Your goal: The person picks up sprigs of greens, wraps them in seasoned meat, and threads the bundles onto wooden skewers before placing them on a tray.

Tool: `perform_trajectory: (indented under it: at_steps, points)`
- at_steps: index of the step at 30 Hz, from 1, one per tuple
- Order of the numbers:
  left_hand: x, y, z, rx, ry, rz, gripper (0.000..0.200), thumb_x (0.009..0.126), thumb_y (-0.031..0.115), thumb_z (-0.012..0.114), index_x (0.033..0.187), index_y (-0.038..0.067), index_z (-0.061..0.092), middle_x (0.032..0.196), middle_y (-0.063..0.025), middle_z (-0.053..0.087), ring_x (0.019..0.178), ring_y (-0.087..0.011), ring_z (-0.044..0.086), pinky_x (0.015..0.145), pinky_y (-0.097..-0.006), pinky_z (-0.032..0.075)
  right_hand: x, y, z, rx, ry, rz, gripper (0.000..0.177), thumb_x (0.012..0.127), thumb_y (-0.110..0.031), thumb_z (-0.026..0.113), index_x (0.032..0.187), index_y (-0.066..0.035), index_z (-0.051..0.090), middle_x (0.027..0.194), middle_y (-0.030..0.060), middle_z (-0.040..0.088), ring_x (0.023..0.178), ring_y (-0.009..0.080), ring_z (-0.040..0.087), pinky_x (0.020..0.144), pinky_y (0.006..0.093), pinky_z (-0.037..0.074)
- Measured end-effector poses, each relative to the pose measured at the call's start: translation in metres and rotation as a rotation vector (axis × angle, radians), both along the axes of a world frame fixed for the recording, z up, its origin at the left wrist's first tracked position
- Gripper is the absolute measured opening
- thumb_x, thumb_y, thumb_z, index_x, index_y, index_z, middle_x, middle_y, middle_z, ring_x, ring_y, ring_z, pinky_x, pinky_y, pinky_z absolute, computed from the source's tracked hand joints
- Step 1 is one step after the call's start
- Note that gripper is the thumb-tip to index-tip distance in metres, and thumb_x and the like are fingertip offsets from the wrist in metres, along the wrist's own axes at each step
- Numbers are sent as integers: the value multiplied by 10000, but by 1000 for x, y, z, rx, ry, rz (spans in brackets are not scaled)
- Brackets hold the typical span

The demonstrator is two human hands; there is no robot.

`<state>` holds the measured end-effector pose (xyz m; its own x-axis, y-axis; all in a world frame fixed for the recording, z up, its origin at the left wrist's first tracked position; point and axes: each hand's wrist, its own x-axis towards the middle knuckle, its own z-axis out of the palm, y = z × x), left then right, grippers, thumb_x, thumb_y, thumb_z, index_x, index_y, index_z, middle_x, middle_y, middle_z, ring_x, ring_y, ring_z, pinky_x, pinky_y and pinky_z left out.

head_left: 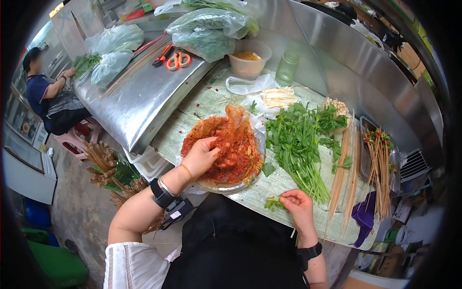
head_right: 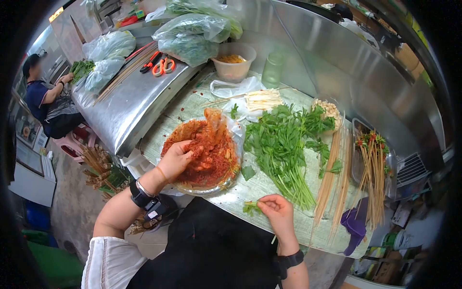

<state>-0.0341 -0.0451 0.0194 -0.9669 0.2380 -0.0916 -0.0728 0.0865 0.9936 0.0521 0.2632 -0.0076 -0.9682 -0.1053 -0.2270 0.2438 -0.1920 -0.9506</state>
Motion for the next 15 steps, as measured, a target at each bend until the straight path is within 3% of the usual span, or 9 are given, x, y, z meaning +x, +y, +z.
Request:
perform_trajectory:
  at_steps: [2, 4, 8, 10, 14, 15]
  points:
    - [1, 7, 5, -20, 90, 1, 245, 868, -12, 460, 1091, -28, 561, 982, -43, 626, 917, -92, 568, 790, -242, 482, 0, -1, 7, 5, 19, 16, 130, 765, 65, 632, 873, 4, 594, 857, 44, 610, 770, 83, 578, 699, 192, 459]
    - [2, 13, 8, -146, 380, 60, 231, 862, 5, 486, 1073, -28, 573, 950, -19, 627, 888, -69, 551, 774, -225, 469, -2, 1, 21, 14, 32, 29, 133, 761, 75, 628, 871, 7, 597, 887, 49, 599, 803, 90, 574, 725, 202, 460]
    - [7, 14, 18, -103, 300, 20, 249, 818, 1, 534, 1060, -28, 578, 967, -26, 635, 880, -71, 534, 807, -245, 446, -18, -1, 64, 95, 208, 178, 117, 756, 87, 617, 856, 29, 600, 946, 69, 526, 873, 121, 549, 781, 232, 470]
    - [10, 16, 24, -66, 161, 50, 230, 820, 4, 546, 1042, -38, 584, 910, -28, 645, 801, -74, 560, 741, -234, 468, -28, -12, 83, 156, 319, 250, 105, 768, 75, 609, 862, 28, 602, 942, 67, 531, 876, 127, 554, 799, 236, 470]
    - [17, 27, 10, 59, 115, 116, 207, 866, 74, 536, 1024, -49, 587, 841, -24, 645, 744, -78, 571, 683, -232, 482, -45, -49, 100, 142, 358, 312, 100, 742, 56, 641, 825, 8, 612, 938, 69, 551, 828, 133, 570, 706, 243, 486]
    - [21, 29, 10, 215, -1, 94, 217, 888, 115, 518, 1017, -43, 592, 851, -23, 640, 759, -79, 573, 682, -234, 485, -50, -59, 100, 149, 359, 307, 100, 742, 56, 641, 825, 8, 612, 938, 69, 551, 828, 133, 570, 706, 243, 486]
